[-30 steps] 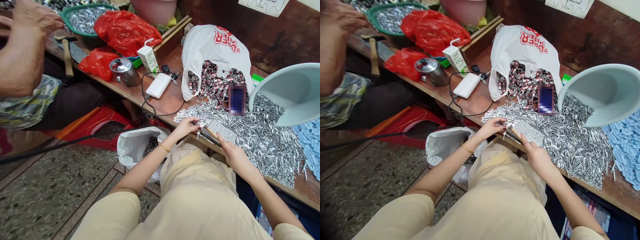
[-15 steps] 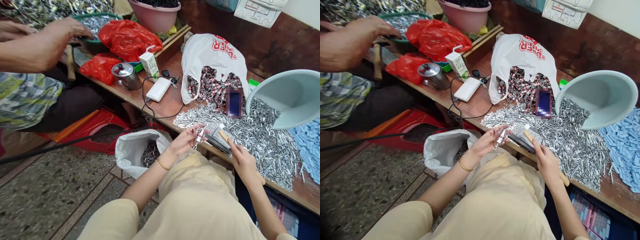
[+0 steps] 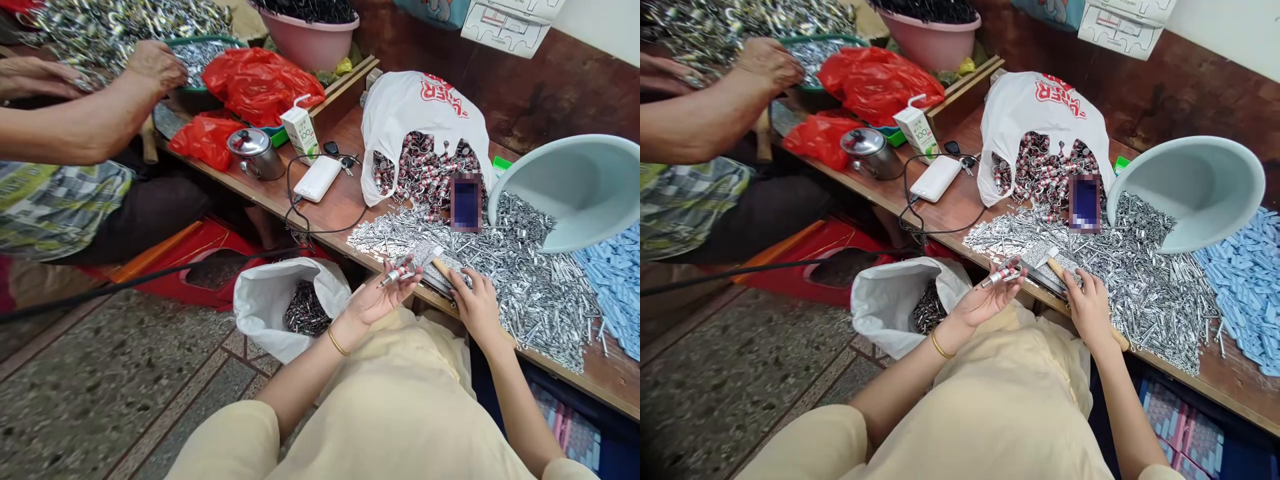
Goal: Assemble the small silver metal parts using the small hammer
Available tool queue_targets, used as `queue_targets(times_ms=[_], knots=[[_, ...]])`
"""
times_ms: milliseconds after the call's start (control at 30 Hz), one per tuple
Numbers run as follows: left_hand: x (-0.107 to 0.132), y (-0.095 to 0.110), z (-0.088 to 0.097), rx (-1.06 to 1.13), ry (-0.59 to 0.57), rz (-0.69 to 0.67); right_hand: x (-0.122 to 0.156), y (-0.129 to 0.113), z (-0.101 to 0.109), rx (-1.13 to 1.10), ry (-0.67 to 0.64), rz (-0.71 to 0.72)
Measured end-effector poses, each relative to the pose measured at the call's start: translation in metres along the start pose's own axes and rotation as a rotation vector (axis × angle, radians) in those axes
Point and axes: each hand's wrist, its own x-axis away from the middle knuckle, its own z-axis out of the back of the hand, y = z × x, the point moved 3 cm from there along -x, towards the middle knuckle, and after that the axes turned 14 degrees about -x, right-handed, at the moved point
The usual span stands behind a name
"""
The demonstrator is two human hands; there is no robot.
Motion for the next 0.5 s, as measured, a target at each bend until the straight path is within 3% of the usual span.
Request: queue_targets(times_ms=[67, 167, 200, 267, 333, 400, 433, 500], knots=[[0.007, 0.0, 0.013, -0.106, 0.075, -0.025, -0.003, -0.006, 0.006, -0.07, 0.043, 0.021], [0.037, 0.011, 0.064, -0.471, 0.251, -0.098, 0.001, -0.009, 0.02, -0.145, 0.068, 0.049], [0.052, 0.018, 0.087, -0.626, 0.347, -0.123, 0.004, -0.007, 0.025, -0.152, 0.079, 0.049], [0.085, 0.034, 0.135, -0.971, 0.684, -0.231, 0.01, 0.0, 0.034, -0.152, 0.12, 0.027], [0.107, 0.047, 0.163, -1.312, 0.927, -0.302, 0.012, 0.008, 0.04, -0.154, 0.17, -0.009], [0.106, 0.052, 0.161, -1.397, 0.926, -0.306, 0.008, 0.012, 0.042, -0.184, 0.212, -0.048], [0.095, 0.053, 0.147, -1.506, 0.813, -0.299, 0.005, 0.012, 0.04, -0.21, 0.23, -0.071], [0.053, 0.051, 0.097, -1.637, 0.371, -0.302, -0.006, 0.007, 0.036, -0.271, 0.252, -0.109]])
